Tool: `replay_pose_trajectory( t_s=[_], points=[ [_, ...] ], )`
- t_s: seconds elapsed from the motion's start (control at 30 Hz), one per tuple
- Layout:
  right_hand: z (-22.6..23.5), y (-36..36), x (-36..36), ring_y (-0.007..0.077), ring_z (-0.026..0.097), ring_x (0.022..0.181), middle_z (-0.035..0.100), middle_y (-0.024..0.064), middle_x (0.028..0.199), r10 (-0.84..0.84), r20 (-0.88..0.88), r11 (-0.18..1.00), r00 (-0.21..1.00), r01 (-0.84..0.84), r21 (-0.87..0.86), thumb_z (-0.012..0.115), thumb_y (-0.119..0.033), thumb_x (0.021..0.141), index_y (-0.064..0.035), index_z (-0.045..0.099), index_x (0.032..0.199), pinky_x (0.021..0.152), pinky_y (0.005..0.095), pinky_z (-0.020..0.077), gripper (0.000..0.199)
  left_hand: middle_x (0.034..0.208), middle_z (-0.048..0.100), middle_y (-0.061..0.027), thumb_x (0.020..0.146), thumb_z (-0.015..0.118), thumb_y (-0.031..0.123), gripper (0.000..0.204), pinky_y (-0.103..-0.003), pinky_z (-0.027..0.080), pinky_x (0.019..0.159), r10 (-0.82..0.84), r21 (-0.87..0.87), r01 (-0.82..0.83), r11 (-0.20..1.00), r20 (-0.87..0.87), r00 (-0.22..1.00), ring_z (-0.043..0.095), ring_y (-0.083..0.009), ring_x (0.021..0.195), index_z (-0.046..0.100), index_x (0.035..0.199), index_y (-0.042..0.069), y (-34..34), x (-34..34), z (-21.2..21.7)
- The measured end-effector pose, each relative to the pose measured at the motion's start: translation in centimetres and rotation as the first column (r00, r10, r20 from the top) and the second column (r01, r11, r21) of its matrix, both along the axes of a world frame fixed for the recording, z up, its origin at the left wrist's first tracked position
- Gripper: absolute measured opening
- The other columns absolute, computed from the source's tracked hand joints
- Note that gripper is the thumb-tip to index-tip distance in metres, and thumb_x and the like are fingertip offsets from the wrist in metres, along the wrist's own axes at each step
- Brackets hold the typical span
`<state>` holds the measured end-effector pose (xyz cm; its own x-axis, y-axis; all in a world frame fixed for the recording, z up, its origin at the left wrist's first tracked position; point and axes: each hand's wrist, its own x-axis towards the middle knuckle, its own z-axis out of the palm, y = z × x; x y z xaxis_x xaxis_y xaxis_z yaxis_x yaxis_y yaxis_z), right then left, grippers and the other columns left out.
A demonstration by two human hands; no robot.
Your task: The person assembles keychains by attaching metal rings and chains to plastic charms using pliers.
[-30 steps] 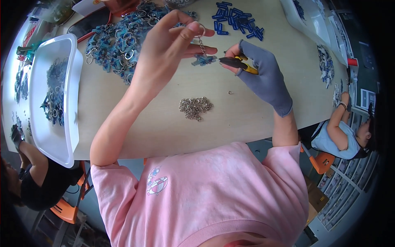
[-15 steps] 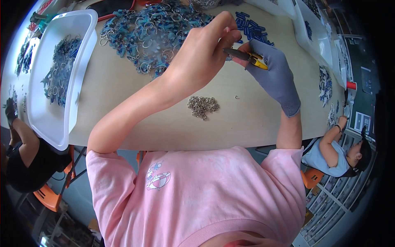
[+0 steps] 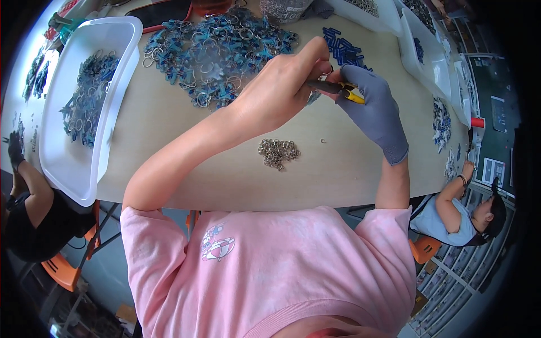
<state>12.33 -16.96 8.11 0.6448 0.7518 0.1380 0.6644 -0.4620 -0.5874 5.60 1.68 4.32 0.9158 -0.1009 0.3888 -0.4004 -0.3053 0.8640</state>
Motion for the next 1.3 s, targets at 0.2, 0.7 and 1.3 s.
replay_pose_trajectory(
  t_s=[0.2, 0.7, 1.3],
  points=[
    [-0.9, -0.1, 0.2, 0.0156, 0.064, 0.074, 0.066, 0.0090, 0.081, -0.024, -0.139, 1.000, 0.990, 0.026, 0.016, 0.071, -0.011, 0.085, -0.0018, 0.063, 0.095, 0.069, 0.0281, 0.0503, 0.016, 0.088, 0.063, -0.0231, 0.087, 0.043, -0.010, 0.020, -0.047, 0.046, 0.067, -0.016, -0.154, 0.033, 0.988, 0.115, 0.993, 0.058, -0.0464, 0.087, 0.037, 0.102, 0.000, -0.3, -0.3, -1.2],
    [-0.4, -0.5, -1.8, 0.0255, 0.058, 0.074, 0.060, 0.0066, 0.082, -0.007, 0.289, 0.990, 0.957, -0.035, 0.139, 0.073, 0.000, 0.068, -0.0057, 0.057, 0.086, 0.068, 0.0345, 0.0463, 0.025, 0.127, 0.054, -0.0099, 0.100, 0.049, 0.027, 0.041, -0.034, 0.033, 0.108, -0.263, -0.567, 0.066, 0.821, -0.273, 0.925, 0.045, -0.0157, 0.124, 0.044, 0.132, 0.000, 0.0, -0.4, -2.2],
    [-0.9, -2.7, -4.0, 0.0237, 0.058, 0.079, 0.060, 0.0046, 0.089, 0.115, 0.605, 0.992, 0.788, -0.120, -0.032, 0.069, -0.017, 0.069, -0.0117, 0.062, 0.096, 0.077, 0.0402, 0.0466, 0.028, 0.095, 0.061, -0.0019, 0.100, 0.054, 0.025, 0.027, -0.023, 0.045, 0.080, -0.854, -0.923, 0.196, 0.333, -0.207, 0.477, 0.056, -0.0081, 0.085, 0.060, 0.106, -0.001, -0.6, -1.6, -3.7]
  ],
)
